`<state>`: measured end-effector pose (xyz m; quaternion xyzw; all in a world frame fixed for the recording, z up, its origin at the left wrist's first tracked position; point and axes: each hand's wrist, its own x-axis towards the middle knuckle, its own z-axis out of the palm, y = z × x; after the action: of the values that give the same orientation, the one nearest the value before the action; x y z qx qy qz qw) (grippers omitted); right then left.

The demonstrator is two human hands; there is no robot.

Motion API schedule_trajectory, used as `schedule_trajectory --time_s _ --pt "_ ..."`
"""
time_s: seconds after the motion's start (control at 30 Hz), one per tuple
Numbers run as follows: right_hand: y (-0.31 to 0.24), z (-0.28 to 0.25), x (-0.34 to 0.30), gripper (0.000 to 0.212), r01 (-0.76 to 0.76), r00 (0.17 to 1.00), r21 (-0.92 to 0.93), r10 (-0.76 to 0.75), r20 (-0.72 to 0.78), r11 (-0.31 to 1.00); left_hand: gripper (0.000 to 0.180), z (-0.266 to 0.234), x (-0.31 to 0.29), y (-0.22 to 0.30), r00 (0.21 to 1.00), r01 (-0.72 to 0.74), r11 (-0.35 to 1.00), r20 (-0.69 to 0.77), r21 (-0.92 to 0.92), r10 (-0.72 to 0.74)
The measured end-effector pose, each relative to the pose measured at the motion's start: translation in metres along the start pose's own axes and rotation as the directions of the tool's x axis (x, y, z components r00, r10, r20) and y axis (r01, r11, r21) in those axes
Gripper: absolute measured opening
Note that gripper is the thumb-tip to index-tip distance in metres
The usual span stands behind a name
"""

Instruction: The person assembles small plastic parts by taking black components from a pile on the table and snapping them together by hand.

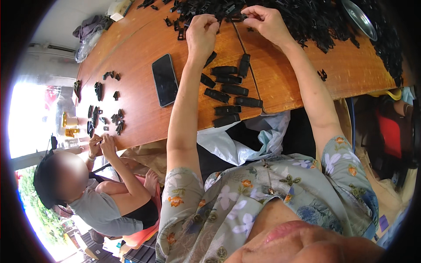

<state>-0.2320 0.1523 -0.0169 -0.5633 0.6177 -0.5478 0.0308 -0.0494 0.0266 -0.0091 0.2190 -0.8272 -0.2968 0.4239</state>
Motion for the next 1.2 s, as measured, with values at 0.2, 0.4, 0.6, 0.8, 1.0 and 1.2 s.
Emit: schedule_trajectory --time_s 0.2,0.4,0.6,0.8,1.0,1.2 --pt "-0.022 -0.006 0.006 0.031 -0.204 0.978 0.256 0.186 0.095 0.945 0.02 -0.015 -0.007 -0.012 0.942 0.331 0.638 0.212 -0.695 -0.259" --pt "-0.037 -0.009 0.004 0.026 -0.395 0.918 0.4 0.352 0.18 0.827 0.022 -0.021 -0.011 -0.004 0.91 0.414 0.57 0.305 -0.71 -0.282" --pt "-0.017 0.001 -0.001 0.035 -0.2 0.965 0.527 0.071 0.254 0.826 0.022 -0.007 -0.013 0.006 0.94 0.337 0.778 0.23 -0.531 -0.25" --pt "-0.026 0.007 -0.004 0.031 -0.292 0.927 0.572 0.079 0.367 0.767 0.026 -0.01 -0.013 0.002 0.964 0.26 0.838 0.177 -0.48 -0.198" --pt "-0.011 0.01 -0.004 0.039 -0.343 0.907 0.544 0.118 0.404 0.766 0.025 -0.015 -0.009 0.023 0.968 0.185 0.909 0.231 -0.372 -0.102" --pt "-0.036 0.017 -0.001 0.024 -0.557 0.828 0.612 0.43 0.36 0.562 0.022 -0.022 -0.01 0.008 0.97 0.236 0.912 0.134 -0.336 -0.202"
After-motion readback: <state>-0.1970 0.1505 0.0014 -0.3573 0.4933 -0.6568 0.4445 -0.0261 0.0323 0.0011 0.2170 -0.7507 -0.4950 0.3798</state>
